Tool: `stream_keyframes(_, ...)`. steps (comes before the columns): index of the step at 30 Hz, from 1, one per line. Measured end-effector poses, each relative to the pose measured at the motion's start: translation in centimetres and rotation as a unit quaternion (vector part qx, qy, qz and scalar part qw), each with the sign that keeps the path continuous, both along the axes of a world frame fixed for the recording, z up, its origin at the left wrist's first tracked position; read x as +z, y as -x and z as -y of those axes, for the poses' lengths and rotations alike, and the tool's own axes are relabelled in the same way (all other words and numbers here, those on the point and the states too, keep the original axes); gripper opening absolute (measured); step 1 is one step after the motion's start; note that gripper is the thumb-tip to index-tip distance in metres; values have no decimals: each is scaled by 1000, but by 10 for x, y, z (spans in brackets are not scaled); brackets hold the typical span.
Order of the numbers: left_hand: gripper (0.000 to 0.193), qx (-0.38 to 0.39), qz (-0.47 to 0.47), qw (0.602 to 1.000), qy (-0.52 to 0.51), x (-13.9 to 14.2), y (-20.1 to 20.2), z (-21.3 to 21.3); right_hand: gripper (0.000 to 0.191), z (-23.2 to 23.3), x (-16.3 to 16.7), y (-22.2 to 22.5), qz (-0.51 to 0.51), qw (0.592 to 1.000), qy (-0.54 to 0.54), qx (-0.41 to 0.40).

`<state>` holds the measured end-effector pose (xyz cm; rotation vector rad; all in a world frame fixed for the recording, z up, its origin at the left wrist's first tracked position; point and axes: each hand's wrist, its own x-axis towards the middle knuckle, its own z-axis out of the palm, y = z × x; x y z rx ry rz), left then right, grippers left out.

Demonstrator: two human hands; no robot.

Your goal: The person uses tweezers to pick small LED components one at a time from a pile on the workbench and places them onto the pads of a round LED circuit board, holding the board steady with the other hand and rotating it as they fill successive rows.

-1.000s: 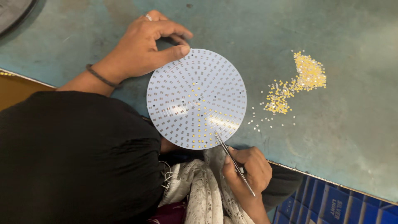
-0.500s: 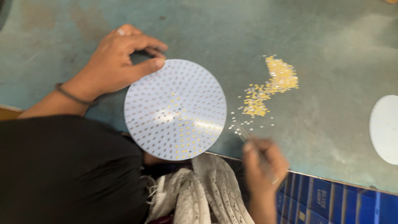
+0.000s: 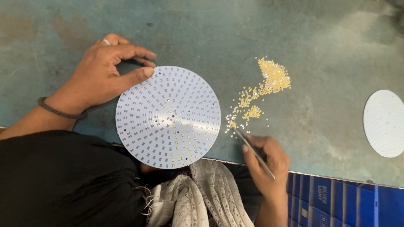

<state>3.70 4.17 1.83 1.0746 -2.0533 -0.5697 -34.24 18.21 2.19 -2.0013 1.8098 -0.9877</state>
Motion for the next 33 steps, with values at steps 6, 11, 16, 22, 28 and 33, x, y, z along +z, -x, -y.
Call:
stream_keyframes(6,36,-4,-8,1000,-1,-2,0,0,9,-3,-10,10,135,991,-11,3)
stream_keyframes(11,36,-4,-15,1000,-6,-1,-1,-1,10,-3,-13,12,102,995,-13,-15)
stream_keyframes(16,35,-9,0,1000,11,-1,-2,-1,10,-3,-12,11,111,994,-2,-7)
stream_keyframes(22,36,-7,-20,1000,-22,-2,-2,-1,12,-2,-11,10,105,994,5,30)
stream_keyframes(28,35,-7,-11,1000,-11,-1,-3,-2,10,-4,-8,16,117,991,-15,70)
stream_keyframes(33,34,-12,5,1000,13,-2,-4,-1,14,-3,-8,15,109,993,-17,51)
